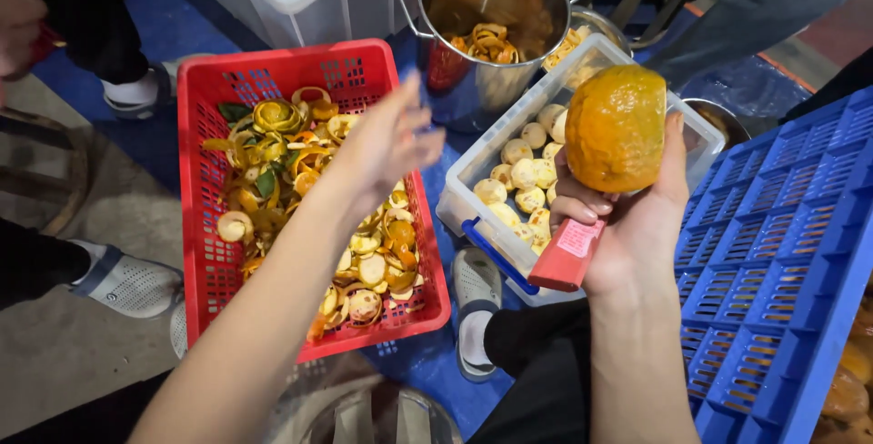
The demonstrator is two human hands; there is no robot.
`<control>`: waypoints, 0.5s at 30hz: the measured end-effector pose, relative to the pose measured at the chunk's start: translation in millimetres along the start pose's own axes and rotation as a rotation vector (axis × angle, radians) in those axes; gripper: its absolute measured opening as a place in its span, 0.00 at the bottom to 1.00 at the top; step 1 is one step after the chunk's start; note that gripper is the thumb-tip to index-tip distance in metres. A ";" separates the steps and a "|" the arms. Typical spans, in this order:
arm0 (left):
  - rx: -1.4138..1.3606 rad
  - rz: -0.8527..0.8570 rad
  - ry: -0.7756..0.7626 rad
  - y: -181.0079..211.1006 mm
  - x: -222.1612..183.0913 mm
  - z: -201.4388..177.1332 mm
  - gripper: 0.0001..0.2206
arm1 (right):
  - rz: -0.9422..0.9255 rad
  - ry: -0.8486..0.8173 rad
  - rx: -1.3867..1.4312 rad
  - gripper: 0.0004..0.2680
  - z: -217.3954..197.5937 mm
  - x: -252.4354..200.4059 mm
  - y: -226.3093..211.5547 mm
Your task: Manually peeling the skin off oranges using a knife and sorting them into containers.
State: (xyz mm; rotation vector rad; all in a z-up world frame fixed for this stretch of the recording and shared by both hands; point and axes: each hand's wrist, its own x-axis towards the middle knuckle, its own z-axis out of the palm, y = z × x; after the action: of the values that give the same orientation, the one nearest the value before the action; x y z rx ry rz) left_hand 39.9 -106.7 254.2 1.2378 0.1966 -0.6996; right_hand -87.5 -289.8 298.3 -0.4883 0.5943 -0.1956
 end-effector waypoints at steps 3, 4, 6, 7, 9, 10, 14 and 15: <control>0.119 -0.173 0.105 -16.6 -41.0 -30.3 0.26 | 0.017 -0.040 0.006 0.22 -4.3 0.2 0.1; 0.118 -0.175 0.104 -20.7 -51.7 -41.6 0.26 | 0.017 -0.037 0.005 0.22 -6.6 0.1 0.6; 0.201 -0.252 0.165 -26.3 -75.1 -66.9 0.20 | 0.024 -0.065 -0.017 0.23 -7.0 0.4 3.4; 0.198 -0.247 0.172 -26.3 -87.0 -75.9 0.20 | 0.029 -0.072 -0.019 0.23 -4.8 -0.6 5.9; 0.222 -0.308 0.263 -25.3 -113.2 -95.4 0.18 | 0.011 0.017 -0.072 0.22 1.9 -3.8 12.6; 0.217 -0.301 0.273 -29.5 -121.1 -104.0 0.18 | 0.017 0.006 -0.075 0.22 3.2 -3.4 18.4; 0.303 -0.189 0.225 -46.4 -147.4 -131.4 0.18 | 0.051 0.061 -0.213 0.19 11.9 -3.3 49.8; 0.351 -0.188 0.190 -51.3 -151.2 -135.3 0.17 | 0.085 0.101 -0.261 0.18 13.3 -4.3 58.3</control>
State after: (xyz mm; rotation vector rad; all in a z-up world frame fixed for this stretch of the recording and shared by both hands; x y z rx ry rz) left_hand -77.0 66.5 242.8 1.6387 0.3614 -0.8012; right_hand -81.1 -232.7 281.2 -0.7070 0.7422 -0.0620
